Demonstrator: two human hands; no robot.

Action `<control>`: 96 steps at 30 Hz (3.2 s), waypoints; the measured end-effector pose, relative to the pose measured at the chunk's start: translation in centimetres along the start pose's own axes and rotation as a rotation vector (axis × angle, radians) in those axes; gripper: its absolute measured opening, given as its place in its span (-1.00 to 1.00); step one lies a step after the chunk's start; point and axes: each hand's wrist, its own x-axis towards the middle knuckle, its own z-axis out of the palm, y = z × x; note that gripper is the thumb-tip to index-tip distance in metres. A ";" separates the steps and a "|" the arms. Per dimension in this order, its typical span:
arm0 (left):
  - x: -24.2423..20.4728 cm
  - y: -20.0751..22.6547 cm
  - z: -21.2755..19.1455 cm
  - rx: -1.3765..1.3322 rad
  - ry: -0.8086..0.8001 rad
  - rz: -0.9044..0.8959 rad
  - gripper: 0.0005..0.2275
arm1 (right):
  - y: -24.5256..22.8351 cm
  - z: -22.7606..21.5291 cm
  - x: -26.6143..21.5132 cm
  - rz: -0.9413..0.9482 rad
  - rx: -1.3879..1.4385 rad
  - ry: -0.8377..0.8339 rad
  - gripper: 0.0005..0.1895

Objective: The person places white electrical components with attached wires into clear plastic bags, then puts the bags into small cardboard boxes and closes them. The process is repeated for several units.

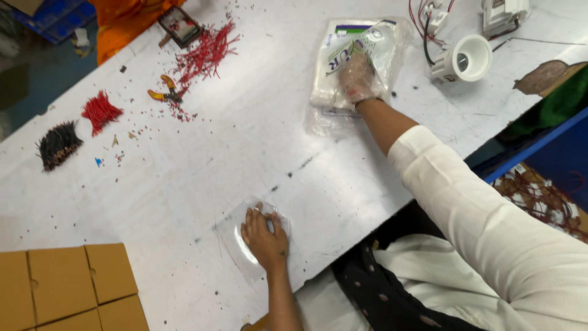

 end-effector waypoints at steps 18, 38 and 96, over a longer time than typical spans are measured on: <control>-0.1 0.0 0.4 0.008 0.002 -0.016 -0.87 | -3.1 -4.1 -6.0 -0.413 -0.455 -0.204 -0.08; 0.0 -0.6 0.8 0.065 -0.033 -0.028 -0.87 | -2.1 -4.9 -6.0 -0.150 -0.507 -0.540 -0.01; -3.1 8.2 3.6 -0.017 -0.206 0.170 -0.60 | -6.2 -12.6 -29.2 0.135 0.789 -0.880 -0.77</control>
